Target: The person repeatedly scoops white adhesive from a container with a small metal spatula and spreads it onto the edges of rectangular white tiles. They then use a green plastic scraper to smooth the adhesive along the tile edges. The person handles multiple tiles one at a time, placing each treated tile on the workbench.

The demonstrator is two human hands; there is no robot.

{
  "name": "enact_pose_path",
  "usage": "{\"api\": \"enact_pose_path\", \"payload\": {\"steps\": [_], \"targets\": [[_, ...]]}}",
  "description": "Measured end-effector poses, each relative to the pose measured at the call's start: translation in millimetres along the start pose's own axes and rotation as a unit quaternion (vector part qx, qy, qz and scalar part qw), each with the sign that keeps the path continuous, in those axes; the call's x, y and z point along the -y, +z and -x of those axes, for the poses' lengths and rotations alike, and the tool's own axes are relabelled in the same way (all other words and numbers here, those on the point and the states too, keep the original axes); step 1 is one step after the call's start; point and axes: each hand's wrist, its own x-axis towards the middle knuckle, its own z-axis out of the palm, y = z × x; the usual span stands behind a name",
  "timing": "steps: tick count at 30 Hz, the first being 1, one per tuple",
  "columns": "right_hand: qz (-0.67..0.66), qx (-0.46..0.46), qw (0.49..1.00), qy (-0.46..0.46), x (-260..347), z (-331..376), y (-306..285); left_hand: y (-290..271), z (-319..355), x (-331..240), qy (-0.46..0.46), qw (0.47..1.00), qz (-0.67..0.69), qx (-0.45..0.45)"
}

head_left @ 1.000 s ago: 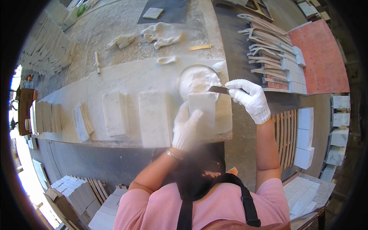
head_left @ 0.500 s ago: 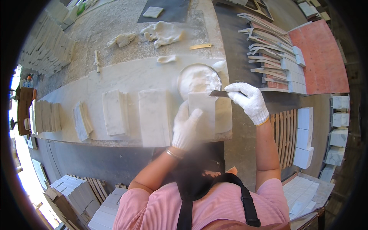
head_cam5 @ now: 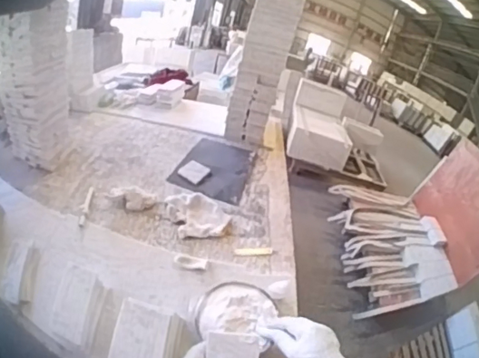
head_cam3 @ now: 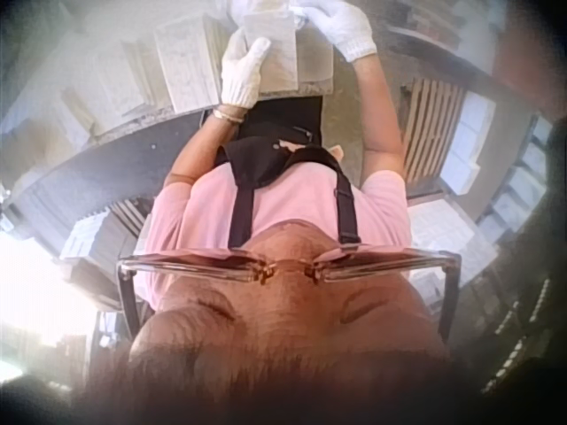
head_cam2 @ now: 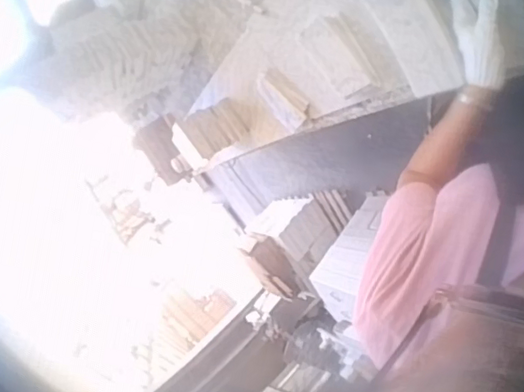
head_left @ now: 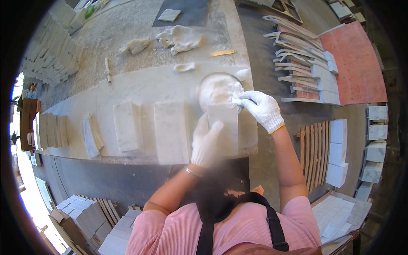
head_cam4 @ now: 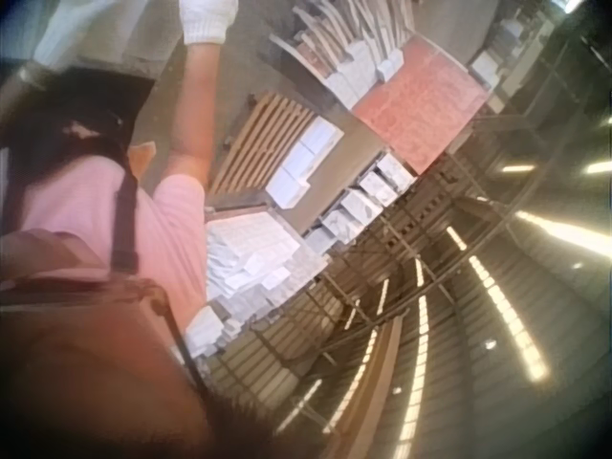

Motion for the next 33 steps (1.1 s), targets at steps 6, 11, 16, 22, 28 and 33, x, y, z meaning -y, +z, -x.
{"api": "enact_pose_path", "payload": {"steps": [6,11,16,22,28,33], "targets": [[0.038,-0.151,0.987,0.032,-27.6,-30.6,-12.0,-0.9,-1.2,2.5,-0.004,1.000,0.020,0.014],[-0.044,-0.067,0.997,0.014,-48.4,-80.9,5.7,-1.2,-3.0,7.3,0.004,1.000,0.020,0.010],[-0.146,-0.036,0.988,0.035,-50.7,-86.8,4.2,-0.5,-1.9,6.0,-0.019,0.999,0.042,0.011],[-0.243,-0.032,0.969,-0.035,-24.5,-15.7,-29.7,1.0,-1.4,2.7,-0.002,1.000,0.022,0.008],[-0.227,0.017,0.973,-0.042,-6.1,30.1,-38.4,1.7,-2.2,1.7,0.017,0.999,0.021,0.021],[-0.247,0.034,0.968,-0.006,-3.1,37.4,-35.7,1.7,-3.4,4.1,0.011,1.000,0.005,0.010]]}}
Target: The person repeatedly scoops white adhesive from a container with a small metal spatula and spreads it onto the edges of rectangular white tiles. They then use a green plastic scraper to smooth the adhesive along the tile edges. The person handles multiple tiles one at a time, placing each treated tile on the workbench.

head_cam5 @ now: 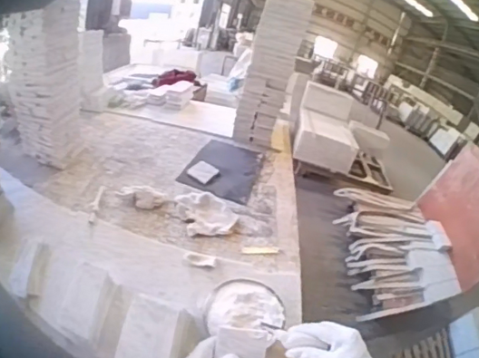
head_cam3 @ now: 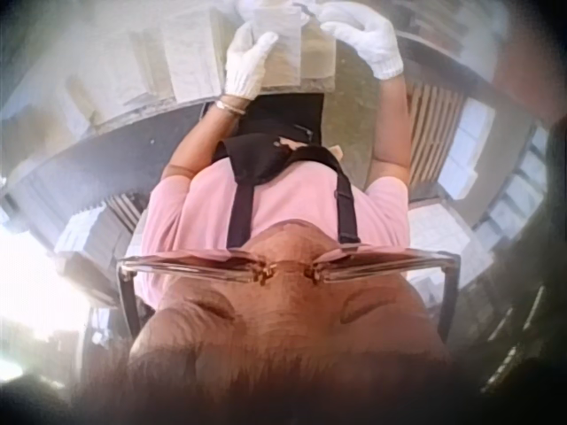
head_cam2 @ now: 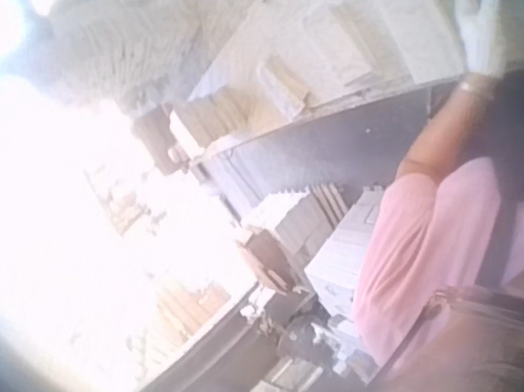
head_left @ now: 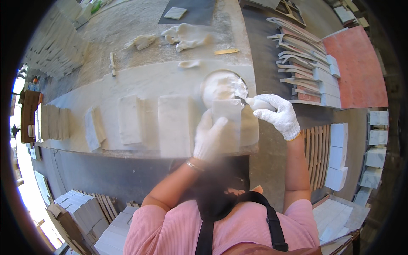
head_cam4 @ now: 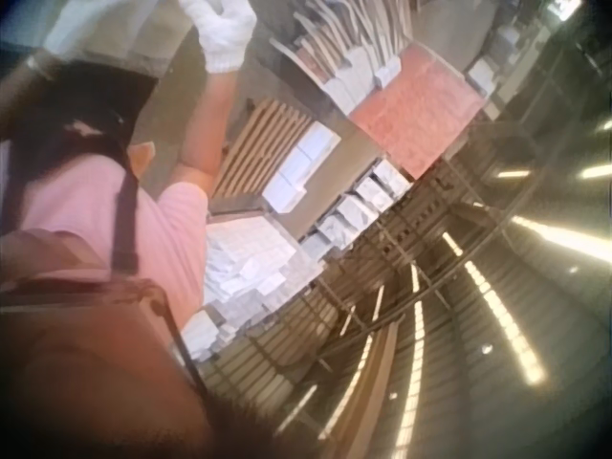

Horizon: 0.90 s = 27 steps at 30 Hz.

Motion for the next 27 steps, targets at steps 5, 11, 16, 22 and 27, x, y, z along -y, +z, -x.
{"api": "enact_pose_path", "payload": {"steps": [5,11,16,22,27], "targets": [[0.031,0.004,0.999,-0.010,6.6,3.2,1.0,-0.2,0.2,1.4,-0.008,1.000,0.012,-0.004],[0.072,0.006,0.997,-0.007,15.2,1.8,3.2,-0.9,-0.3,-2.2,-0.009,1.000,-0.019,0.001],[0.074,-0.002,0.997,-0.004,17.9,-0.2,6.1,-1.1,-1.1,0.2,-0.014,1.000,-0.003,0.001],[0.115,-0.002,0.993,-0.001,20.9,-2.1,6.9,-4.2,-2.7,4.8,0.001,1.000,-0.007,0.011],[0.132,-0.002,0.991,-0.014,21.8,-3.1,6.9,-3.5,-3.0,6.1,0.001,1.000,-0.002,0.004]]}}
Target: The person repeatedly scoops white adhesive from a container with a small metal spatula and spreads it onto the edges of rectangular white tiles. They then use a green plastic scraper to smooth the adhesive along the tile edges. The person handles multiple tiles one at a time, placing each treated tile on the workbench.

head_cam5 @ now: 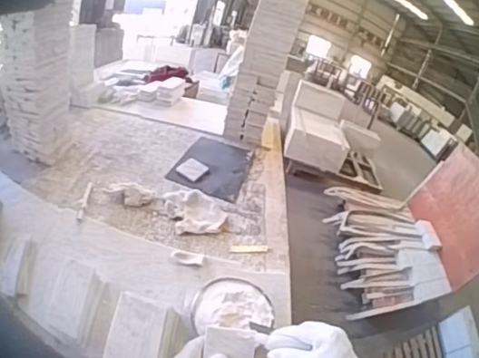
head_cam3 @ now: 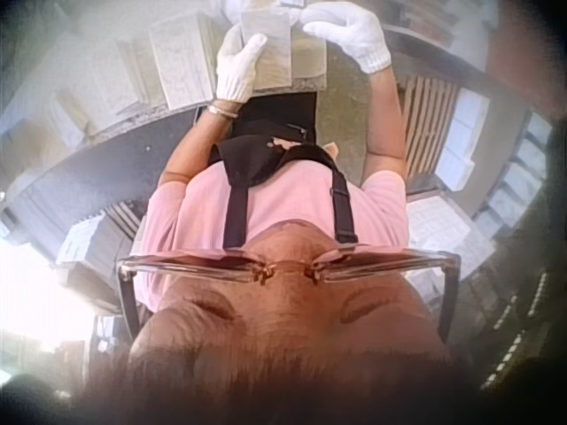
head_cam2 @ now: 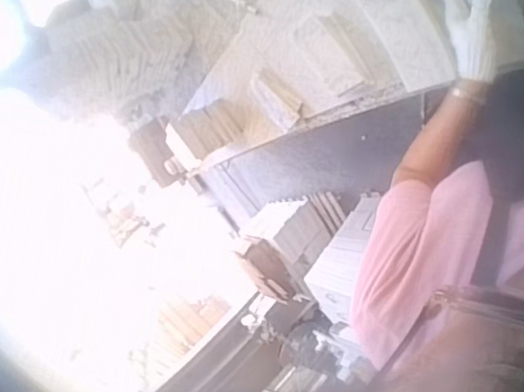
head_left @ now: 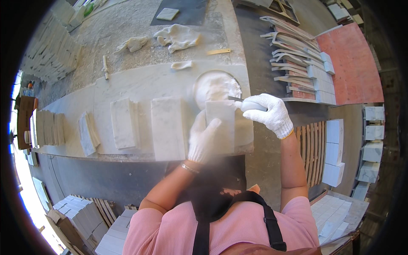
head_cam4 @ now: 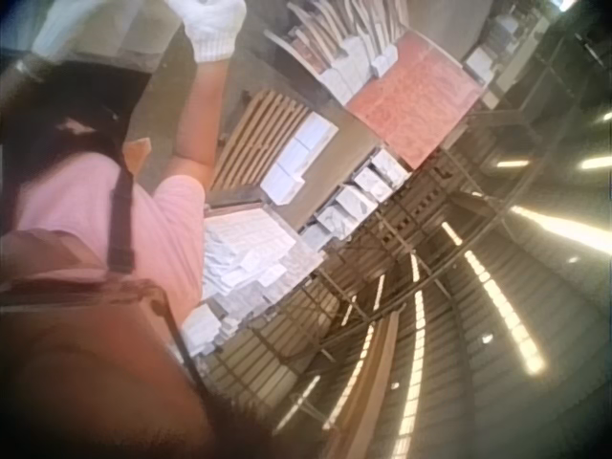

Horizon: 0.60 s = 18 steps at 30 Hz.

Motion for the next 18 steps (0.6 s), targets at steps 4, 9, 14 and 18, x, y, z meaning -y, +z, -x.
{"api": "enact_pose_path", "payload": {"steps": [4,9,14,18], "targets": [[-0.002,0.003,1.000,-0.007,0.3,-0.2,-0.2,0.8,0.7,0.1,-0.002,1.000,0.010,-0.006],[-0.004,0.005,1.000,-0.006,1.3,-1.0,-0.5,-0.8,0.6,0.4,-0.005,1.000,-0.003,0.003],[-0.024,0.007,1.000,0.007,-1.6,0.0,0.3,-0.9,0.3,1.0,-0.002,1.000,0.008,0.003],[-0.094,-0.020,0.995,0.018,-13.9,-3.3,-1.4,-1.5,0.2,0.1,0.002,1.000,-0.002,0.005]]}}
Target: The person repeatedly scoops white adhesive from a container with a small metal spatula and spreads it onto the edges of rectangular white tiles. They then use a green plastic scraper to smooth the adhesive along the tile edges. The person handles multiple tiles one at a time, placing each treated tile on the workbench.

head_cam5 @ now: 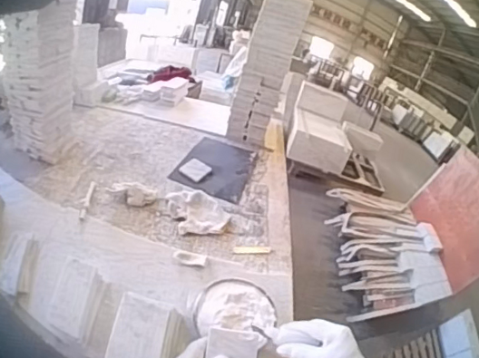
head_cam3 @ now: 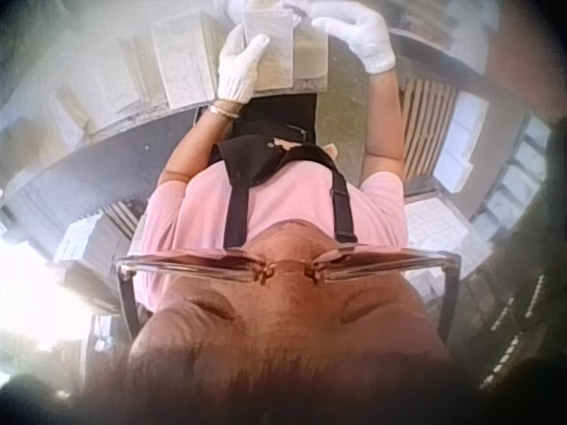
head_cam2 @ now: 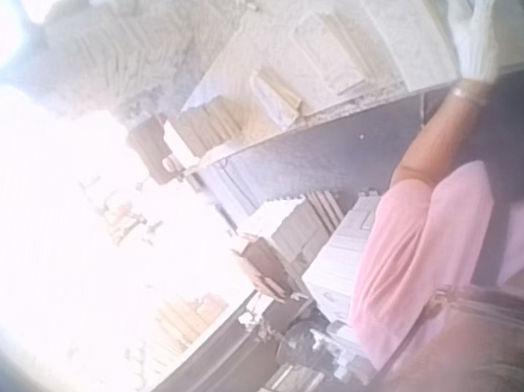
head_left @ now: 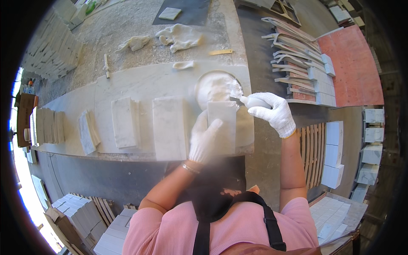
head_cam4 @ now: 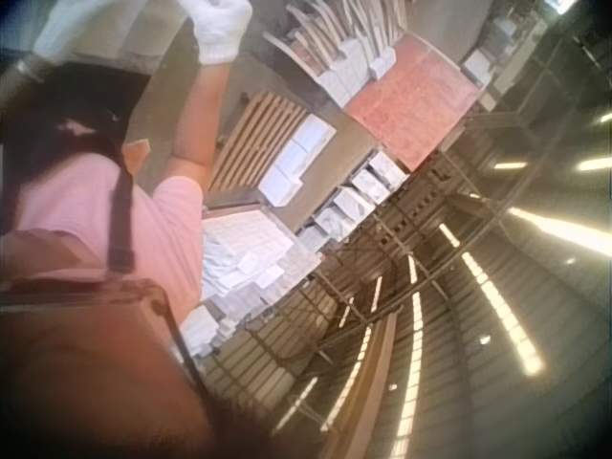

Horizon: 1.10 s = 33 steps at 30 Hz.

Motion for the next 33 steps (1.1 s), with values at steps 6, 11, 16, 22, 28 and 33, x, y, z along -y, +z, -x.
{"api": "enact_pose_path", "payload": {"steps": [6,11,16,22,28,33], "targets": [[-0.161,-0.052,0.985,-0.018,-37.0,-33.0,-7.3,1.6,2.0,-1.7,0.004,1.000,0.000,-0.003],[-0.078,-0.129,0.988,-0.044,-70.0,-75.6,-0.8,1.3,1.6,-5.5,-0.007,1.000,-0.013,-0.006],[-0.045,-0.111,0.993,-0.008,-84.5,-104.7,13.3,3.4,5.6,-11.7,-0.055,0.996,0.063,-0.005],[0.042,-0.097,0.994,0.037,-81.9,-106.7,24.6,5.3,12.9,-26.0,-0.129,0.955,0.260,0.064],[0.051,-0.213,0.975,-0.030,-68.7,-67.3,12.0,1.3,16.9,-34.4,-0.237,0.878,0.405,0.091],[0.157,-0.130,0.979,-0.019,-47.4,-14.3,16.5,5.0,19.3,-31.9,-0.083,0.986,0.140,0.035]]}}
